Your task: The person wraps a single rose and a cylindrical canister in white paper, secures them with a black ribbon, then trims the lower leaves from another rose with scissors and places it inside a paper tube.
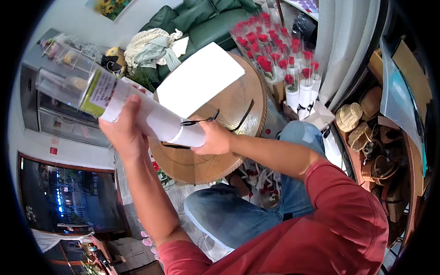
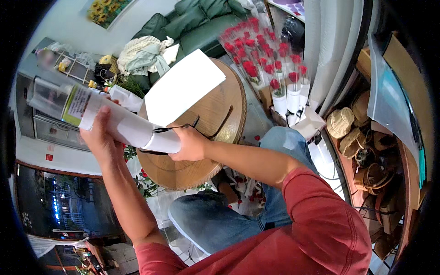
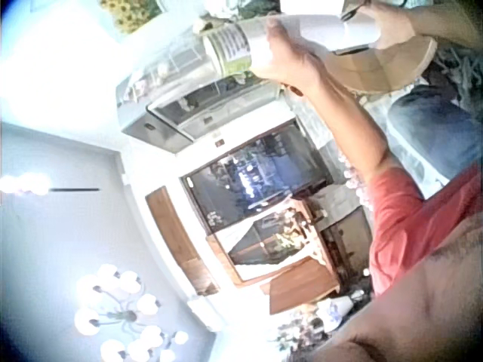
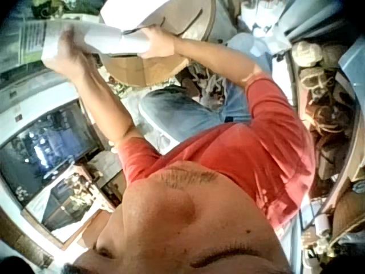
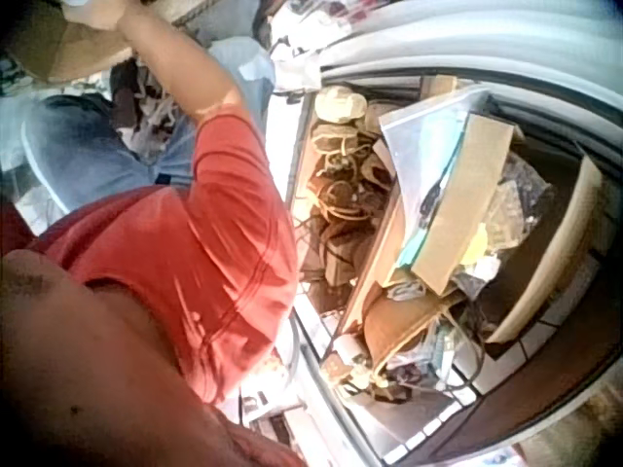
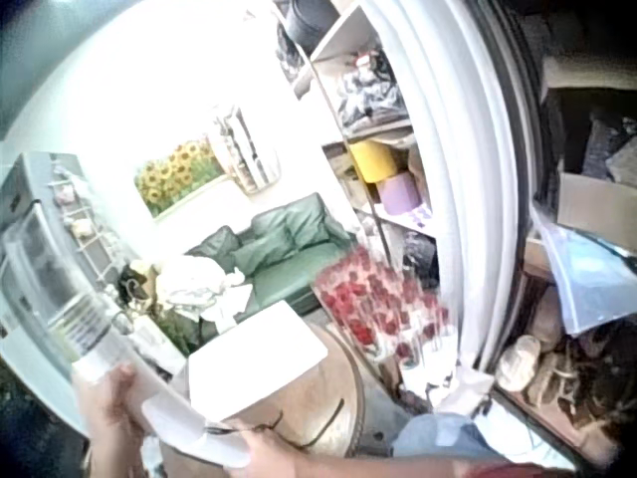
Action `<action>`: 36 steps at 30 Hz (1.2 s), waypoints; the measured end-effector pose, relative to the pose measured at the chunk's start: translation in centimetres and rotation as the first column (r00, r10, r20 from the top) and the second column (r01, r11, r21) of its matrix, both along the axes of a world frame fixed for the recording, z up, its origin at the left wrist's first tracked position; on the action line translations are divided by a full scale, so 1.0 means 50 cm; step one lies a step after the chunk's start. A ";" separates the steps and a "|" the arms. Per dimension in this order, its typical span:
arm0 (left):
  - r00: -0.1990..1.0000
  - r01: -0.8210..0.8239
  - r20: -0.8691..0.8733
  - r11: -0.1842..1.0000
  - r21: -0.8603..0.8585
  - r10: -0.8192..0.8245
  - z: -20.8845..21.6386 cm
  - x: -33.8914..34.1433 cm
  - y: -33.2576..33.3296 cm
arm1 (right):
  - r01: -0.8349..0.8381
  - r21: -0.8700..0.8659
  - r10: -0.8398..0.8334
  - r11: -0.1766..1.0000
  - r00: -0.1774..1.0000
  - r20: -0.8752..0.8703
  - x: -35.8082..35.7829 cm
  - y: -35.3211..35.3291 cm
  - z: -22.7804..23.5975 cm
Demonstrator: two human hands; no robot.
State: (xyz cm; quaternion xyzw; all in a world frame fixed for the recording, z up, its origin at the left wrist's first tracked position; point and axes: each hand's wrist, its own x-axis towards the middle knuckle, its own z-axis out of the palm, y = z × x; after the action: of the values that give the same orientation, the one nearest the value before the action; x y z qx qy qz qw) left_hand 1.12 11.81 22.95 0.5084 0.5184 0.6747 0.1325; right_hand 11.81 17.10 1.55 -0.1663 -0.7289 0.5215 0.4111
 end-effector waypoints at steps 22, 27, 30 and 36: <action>0.993 0.015 -0.120 0.999 0.036 -0.011 0.296 -0.065 -0.051 | -0.079 -0.025 0.073 0.997 0.979 -0.191 -0.017 0.002 -0.055; 0.991 0.103 -0.087 0.995 0.015 -0.102 0.337 -0.083 -0.061 | -0.011 0.054 0.015 0.998 0.997 -0.071 -0.007 0.004 -0.048; 0.979 0.169 -0.113 0.985 -0.038 -0.172 0.308 -0.104 -0.049 | 0.015 0.047 -0.010 0.999 0.996 -0.087 -0.010 0.001 -0.052; 0.996 0.062 -0.055 0.997 -0.037 -0.064 0.231 -0.080 -0.023 | 0.025 0.026 -0.024 0.999 0.999 -0.026 -0.009 -0.004 -0.048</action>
State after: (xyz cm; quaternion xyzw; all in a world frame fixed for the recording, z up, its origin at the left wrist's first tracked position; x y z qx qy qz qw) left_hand -2.88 10.64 34.53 0.5409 0.5176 0.6463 0.1479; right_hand 11.34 16.92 -0.86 -0.1629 -0.7283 0.5088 0.4291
